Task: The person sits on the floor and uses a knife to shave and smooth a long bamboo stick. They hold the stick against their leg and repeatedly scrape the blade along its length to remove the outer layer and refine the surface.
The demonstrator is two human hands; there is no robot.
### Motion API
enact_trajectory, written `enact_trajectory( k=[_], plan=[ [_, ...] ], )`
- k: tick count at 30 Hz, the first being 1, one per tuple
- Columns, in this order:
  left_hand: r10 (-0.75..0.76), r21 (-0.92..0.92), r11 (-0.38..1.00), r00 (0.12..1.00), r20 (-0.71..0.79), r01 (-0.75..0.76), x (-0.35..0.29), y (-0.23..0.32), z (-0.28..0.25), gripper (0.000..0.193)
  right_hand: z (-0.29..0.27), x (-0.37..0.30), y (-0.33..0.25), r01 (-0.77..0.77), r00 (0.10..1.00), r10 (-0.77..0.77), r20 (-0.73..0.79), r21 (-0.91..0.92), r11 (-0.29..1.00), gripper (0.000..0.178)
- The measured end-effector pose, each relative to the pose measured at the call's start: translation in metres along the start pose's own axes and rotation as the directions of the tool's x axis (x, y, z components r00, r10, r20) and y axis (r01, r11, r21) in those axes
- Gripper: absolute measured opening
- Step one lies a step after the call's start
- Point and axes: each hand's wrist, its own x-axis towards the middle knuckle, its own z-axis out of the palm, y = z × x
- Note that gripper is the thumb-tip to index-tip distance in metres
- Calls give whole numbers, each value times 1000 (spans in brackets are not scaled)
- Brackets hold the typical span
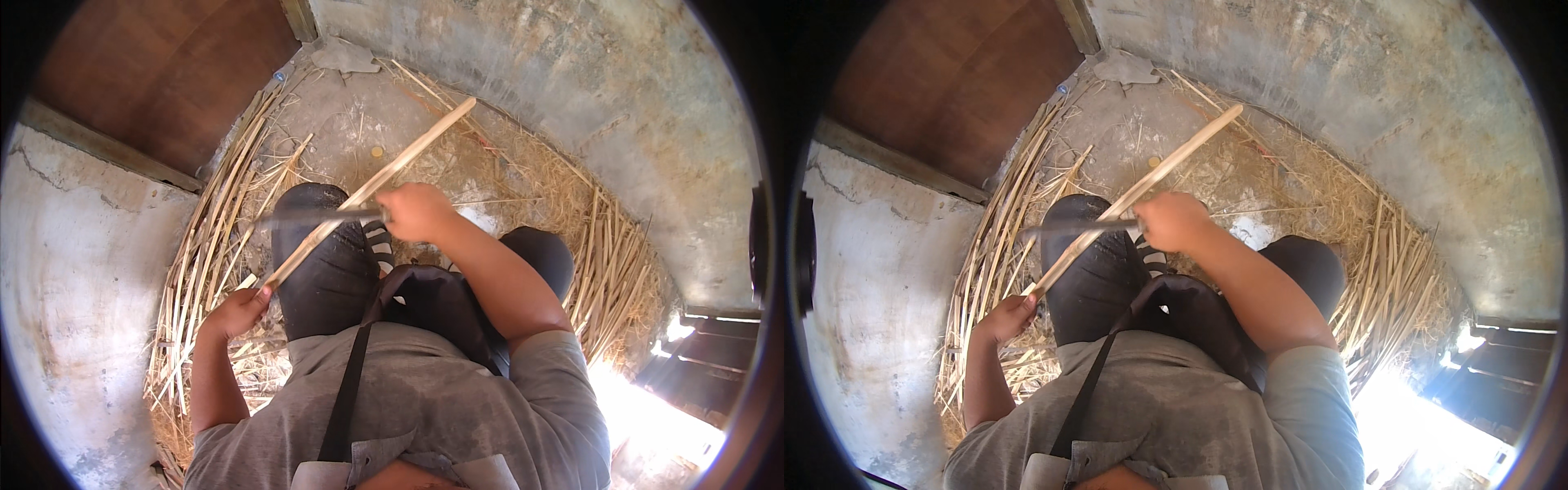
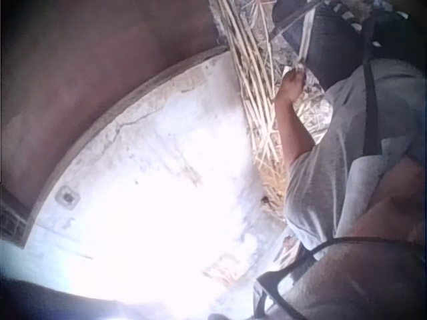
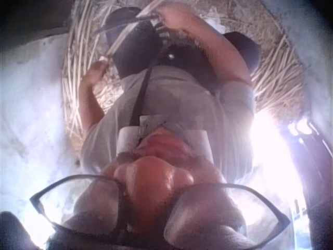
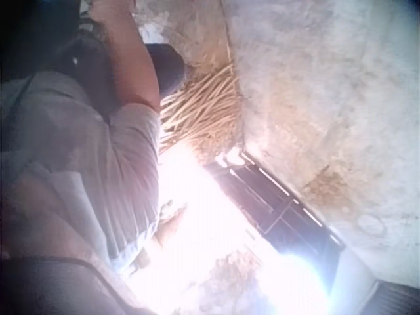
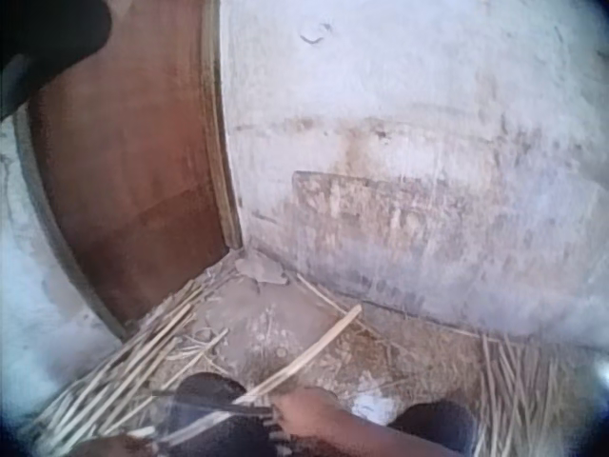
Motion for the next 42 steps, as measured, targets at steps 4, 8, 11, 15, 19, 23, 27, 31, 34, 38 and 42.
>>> enact_trajectory(
  k=[4,8,11,15,19,23,27,31,34,38,42],
  plan=[
    [17,67,998,998,-60,-13,5,5,5,81,27,15,54,-61,996,65,-68,58,996,33],
    [17,-1,1000,1000,-26,-17,6,2,6,79,11,25,76,-176,969,195,-149,131,976,36],
    [40,-60,997,998,-39,-42,3,1,8,81,1,11,38,-164,980,172,-104,84,983,37],
    [88,48,995,989,-115,-83,-1,17,7,81,-3,-3,0,-2,1000,1,-15,-86,996,35],
    [114,-55,991,978,-173,-125,4,-2,27,70,9,19,66,-51,998,46,44,119,992,40],
    [17,-140,990,995,-101,-31,-4,12,25,71,12,16,58,-51,997,58,-47,131,990,41],
    [22,-126,991,995,-101,-35,0,-1,28,73,-3,1,25,-68,991,72,-114,40,997,35],
    [83,48,996,989,-123,-78,-3,22,21,76,-13,-9,-1,58,995,-61,-76,-47,997,38],
    [179,147,977,966,-186,-153,3,20,19,77,9,6,25,28,997,-25,-79,36,999,37],
    [81,104,992,985,-155,-65,1,25,19,77,4,19,79,-152,952,188,-244,158,976,31],
    [33,58,998,994,-105,-27,1,25,16,79,-11,6,45,-195,958,225,-180,169,966,28]
  ],
)
